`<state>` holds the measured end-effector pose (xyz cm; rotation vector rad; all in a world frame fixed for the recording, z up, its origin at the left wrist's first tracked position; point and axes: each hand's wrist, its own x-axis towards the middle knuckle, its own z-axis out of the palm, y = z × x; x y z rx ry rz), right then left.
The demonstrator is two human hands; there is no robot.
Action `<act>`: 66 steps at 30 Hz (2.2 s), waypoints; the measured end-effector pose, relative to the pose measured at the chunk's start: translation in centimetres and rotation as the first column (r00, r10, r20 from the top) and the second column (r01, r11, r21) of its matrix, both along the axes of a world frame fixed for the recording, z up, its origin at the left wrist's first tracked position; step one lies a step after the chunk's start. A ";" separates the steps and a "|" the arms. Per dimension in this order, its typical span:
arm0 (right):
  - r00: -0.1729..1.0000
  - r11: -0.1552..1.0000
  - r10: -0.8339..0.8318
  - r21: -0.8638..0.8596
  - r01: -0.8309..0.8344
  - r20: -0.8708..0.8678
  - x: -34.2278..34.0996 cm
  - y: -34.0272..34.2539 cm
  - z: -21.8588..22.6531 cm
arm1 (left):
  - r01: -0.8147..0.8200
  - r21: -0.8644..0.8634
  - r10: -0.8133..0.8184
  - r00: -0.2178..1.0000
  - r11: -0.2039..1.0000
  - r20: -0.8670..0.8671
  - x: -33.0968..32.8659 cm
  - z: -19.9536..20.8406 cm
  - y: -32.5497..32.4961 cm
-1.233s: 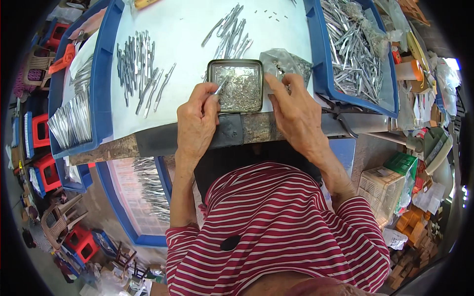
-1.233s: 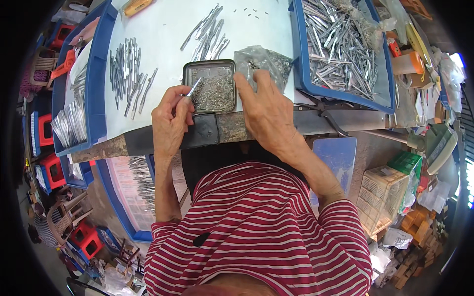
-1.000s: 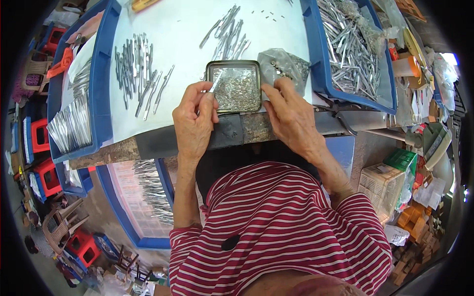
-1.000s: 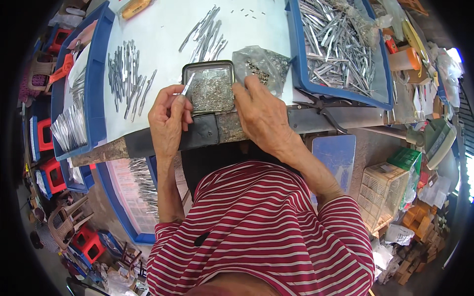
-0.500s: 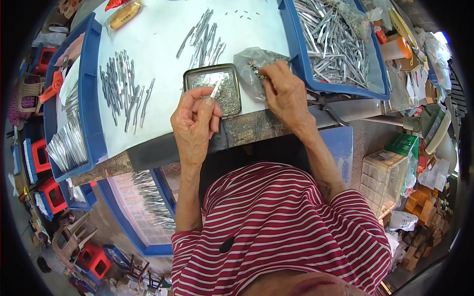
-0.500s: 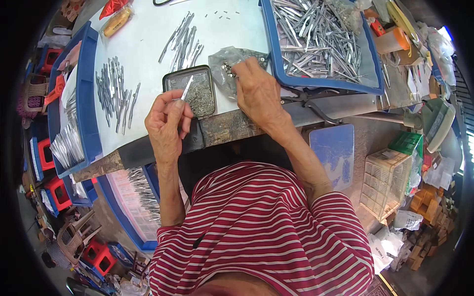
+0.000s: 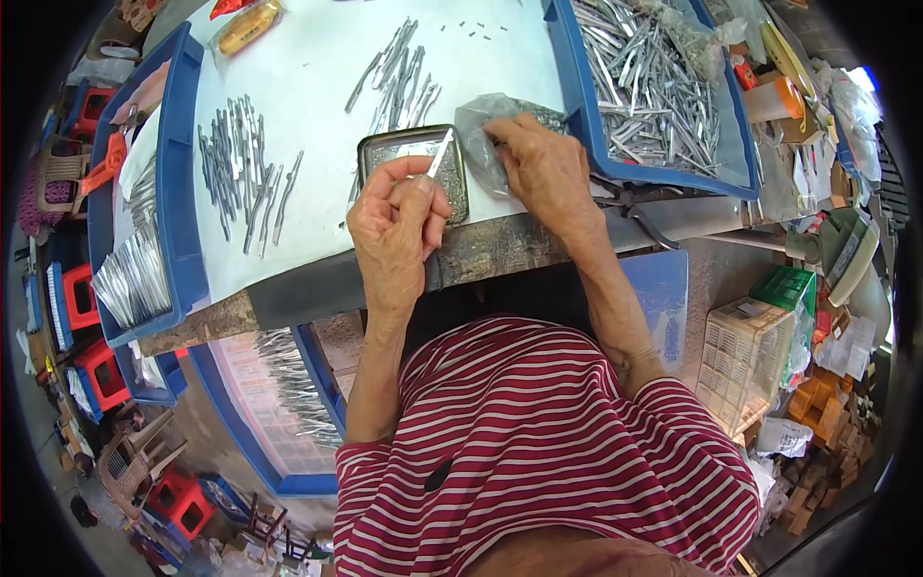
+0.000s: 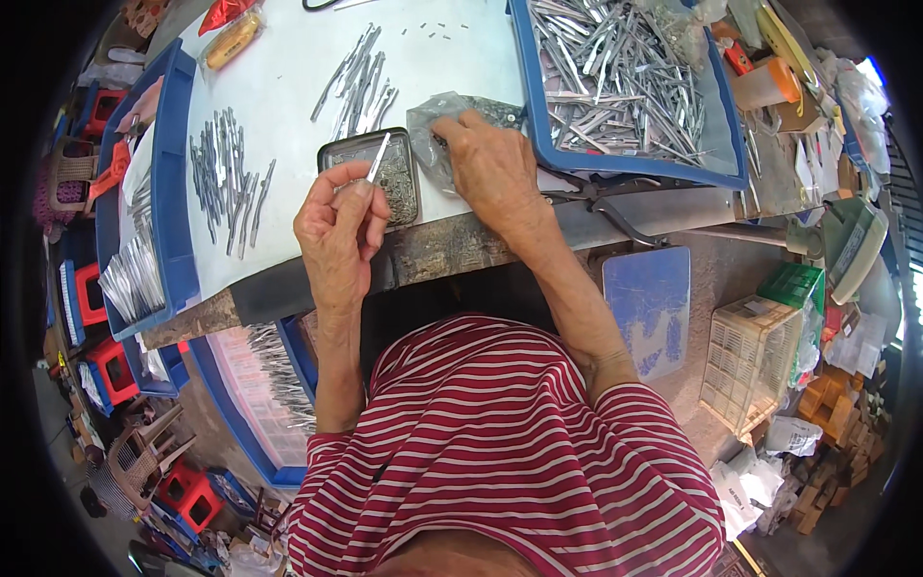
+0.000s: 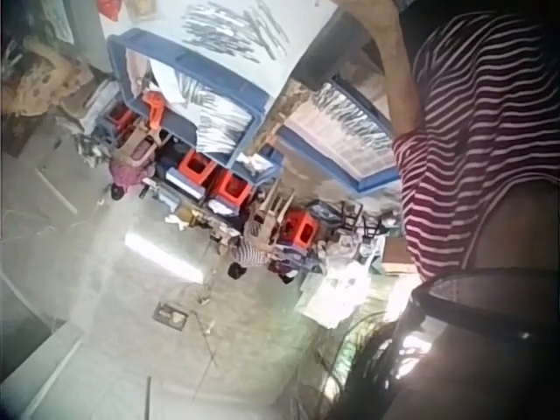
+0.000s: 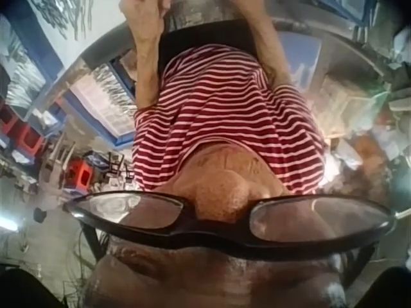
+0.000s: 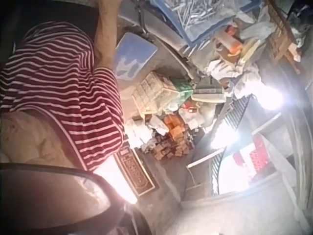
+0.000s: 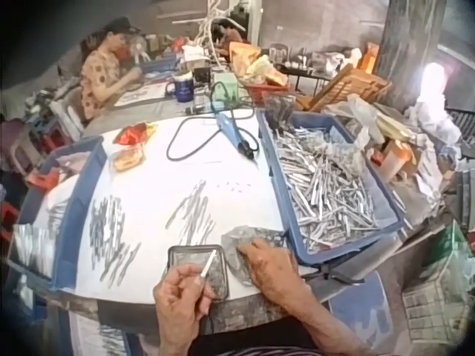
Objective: Assembling small metal hardware components by attaching clips to pins.
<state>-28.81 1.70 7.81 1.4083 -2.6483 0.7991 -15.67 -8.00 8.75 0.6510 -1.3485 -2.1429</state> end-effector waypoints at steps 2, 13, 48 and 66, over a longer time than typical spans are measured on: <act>0.999 0.999 -0.027 -0.025 0.026 -0.019 0.0 -0.1 -0.1 | -0.003 0.011 0.003 1.000 1.000 -0.004 0.2 -0.2 -0.1; 0.998 0.980 -0.041 -0.199 0.031 -0.049 0.7 0.4 -1.1 | 0.018 0.052 -0.015 0.997 0.998 -0.071 -0.1 -0.3 -0.1; 0.769 0.785 0.251 -0.588 0.194 0.588 3.2 -0.2 1.2 | -0.003 -0.047 0.000 0.998 0.999 -0.064 -1.2 0.1 1.2; 0.360 0.721 0.506 -0.613 0.322 0.784 1.6 0.4 1.6 | 0.173 0.193 -0.135 0.971 0.966 -0.197 -0.7 0.5 0.4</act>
